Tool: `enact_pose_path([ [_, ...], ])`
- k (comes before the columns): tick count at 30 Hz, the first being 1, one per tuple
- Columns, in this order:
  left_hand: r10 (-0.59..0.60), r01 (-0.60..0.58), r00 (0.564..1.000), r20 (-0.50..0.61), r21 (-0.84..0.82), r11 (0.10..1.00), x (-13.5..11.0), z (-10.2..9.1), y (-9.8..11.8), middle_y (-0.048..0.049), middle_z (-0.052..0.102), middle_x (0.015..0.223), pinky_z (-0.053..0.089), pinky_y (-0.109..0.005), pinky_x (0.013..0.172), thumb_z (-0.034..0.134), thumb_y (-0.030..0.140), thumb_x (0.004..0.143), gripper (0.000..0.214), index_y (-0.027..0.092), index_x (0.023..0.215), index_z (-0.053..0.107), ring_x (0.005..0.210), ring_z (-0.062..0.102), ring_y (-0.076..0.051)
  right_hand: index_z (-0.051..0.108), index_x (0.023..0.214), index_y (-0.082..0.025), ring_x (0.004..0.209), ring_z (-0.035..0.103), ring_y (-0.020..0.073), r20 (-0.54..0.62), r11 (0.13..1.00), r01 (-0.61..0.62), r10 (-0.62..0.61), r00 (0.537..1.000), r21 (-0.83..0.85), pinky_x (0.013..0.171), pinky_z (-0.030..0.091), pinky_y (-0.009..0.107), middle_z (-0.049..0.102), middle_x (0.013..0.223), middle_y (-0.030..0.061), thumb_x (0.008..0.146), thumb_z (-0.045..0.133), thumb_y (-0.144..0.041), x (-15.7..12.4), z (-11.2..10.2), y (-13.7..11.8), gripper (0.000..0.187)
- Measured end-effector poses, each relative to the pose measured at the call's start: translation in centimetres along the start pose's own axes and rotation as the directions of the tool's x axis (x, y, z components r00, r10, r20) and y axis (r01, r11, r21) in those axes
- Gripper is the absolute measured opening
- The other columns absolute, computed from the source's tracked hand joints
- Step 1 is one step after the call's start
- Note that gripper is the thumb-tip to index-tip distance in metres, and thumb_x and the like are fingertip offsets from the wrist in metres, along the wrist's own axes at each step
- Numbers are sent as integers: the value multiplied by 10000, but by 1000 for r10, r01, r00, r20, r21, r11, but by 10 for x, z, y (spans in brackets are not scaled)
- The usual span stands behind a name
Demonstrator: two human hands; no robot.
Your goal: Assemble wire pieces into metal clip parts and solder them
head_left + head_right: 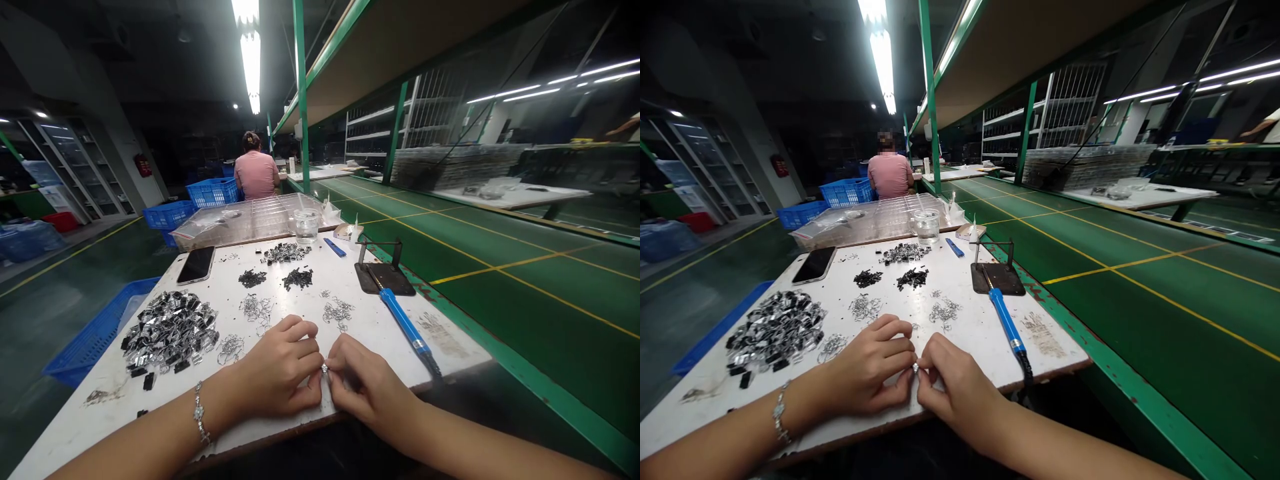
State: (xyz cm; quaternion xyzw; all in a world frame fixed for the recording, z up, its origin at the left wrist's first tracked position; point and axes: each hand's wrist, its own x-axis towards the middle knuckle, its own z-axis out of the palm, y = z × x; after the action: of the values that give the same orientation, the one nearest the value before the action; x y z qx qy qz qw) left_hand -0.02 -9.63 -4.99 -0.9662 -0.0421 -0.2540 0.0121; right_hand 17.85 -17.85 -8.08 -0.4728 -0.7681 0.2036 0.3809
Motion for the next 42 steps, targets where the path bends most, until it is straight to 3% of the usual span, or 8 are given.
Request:
enact_pose_path([
  [10, -108, 109, 994, 8, -31, 994, 1, 2, 2, -59, 583, 708, 425, -372, 789, 488, 146, 789, 88, 139, 756, 569, 893, 505, -234, 430, 769, -205, 673, 456, 131, -78, 996, -40, 46, 996, 79, 617, 370, 255, 455, 743, -18, 802, 478, -91, 6, -2, -2, 128],
  [15, -206, 203, 976, -66, -47, 978, 3, -1, 2, -90, 621, 949, 436, -408, 875, 496, 168, 836, 258, 133, 1086, 547, 987, 482, -245, 479, 770, -197, 684, 479, 133, -133, 950, -154, 195, 972, 272, 626, 394, 252, 490, 728, -19, 812, 512, -129, 13, -6, -1, 86],
  [21, -61, 59, 996, -57, -34, 998, 2, 1, 2, -111, 605, 1041, 447, -395, 906, 468, 69, 847, 324, 129, 1163, 502, 1037, 487, -238, 499, 804, -183, 575, 431, 104, -56, 854, -265, 323, 945, 449, 523, 351, 228, 453, 646, -47, 826, 549, -230, 16, -7, 5, 72],
  [27, -197, 171, 977, -75, -267, 949, 3, 4, 1, -109, 609, 1006, 485, -338, 830, 435, 95, 894, 244, 149, 1105, 543, 959, 543, -192, 472, 965, -176, 624, 510, 122, -112, 867, -249, 325, 939, 432, 555, 417, 244, 529, 737, -8, 843, 562, -320, 17, -8, 4, 209],
  [29, -400, 343, 916, -39, -442, 828, 4, 0, 0, -85, 624, 971, 484, -335, 823, 482, 153, 887, 189, 167, 1044, 585, 911, 566, -184, 464, 1034, -182, 605, 520, 128, -120, 945, -238, 269, 956, 224, 542, 416, 249, 557, 745, 1, 872, 516, -287, 18, -22, 0, 199],
  [32, -672, 562, 722, 165, -707, 430, 7, -5, -3, -68, 640, 933, 486, -309, 777, 563, 252, 861, 167, 164, 992, 617, 850, 588, -170, 504, 1071, -205, 681, 566, 163, -45, 938, -67, 55, 997, -341, 605, 422, 280, 615, 826, 37, 887, 463, -177, 16, -61, -2, 190],
  [37, -705, 404, 596, 386, -902, -153, 5, -1, -9, -92, 636, 954, 478, -260, 748, 636, 307, 831, 271, 130, 1035, 623, 767, 580, -119, 592, 987, -183, 759, 578, 238, 250, 336, 289, -156, 956, -896, 675, 392, 351, 629, 858, 104, 767, 468, 23, 3, -116, 25, 326],
  [42, -681, 297, 554, 479, -878, -376, 2, 5, -13, -117, 638, 1002, 497, -246, 756, 653, 293, 830, 267, 130, 1041, 638, 784, 598, -117, 600, 916, -175, 726, 575, 246, 368, 157, 387, -138, 920, -909, 647, 395, 358, 648, 819, 112, 750, 529, 4, -9, -117, 52, 255],
])
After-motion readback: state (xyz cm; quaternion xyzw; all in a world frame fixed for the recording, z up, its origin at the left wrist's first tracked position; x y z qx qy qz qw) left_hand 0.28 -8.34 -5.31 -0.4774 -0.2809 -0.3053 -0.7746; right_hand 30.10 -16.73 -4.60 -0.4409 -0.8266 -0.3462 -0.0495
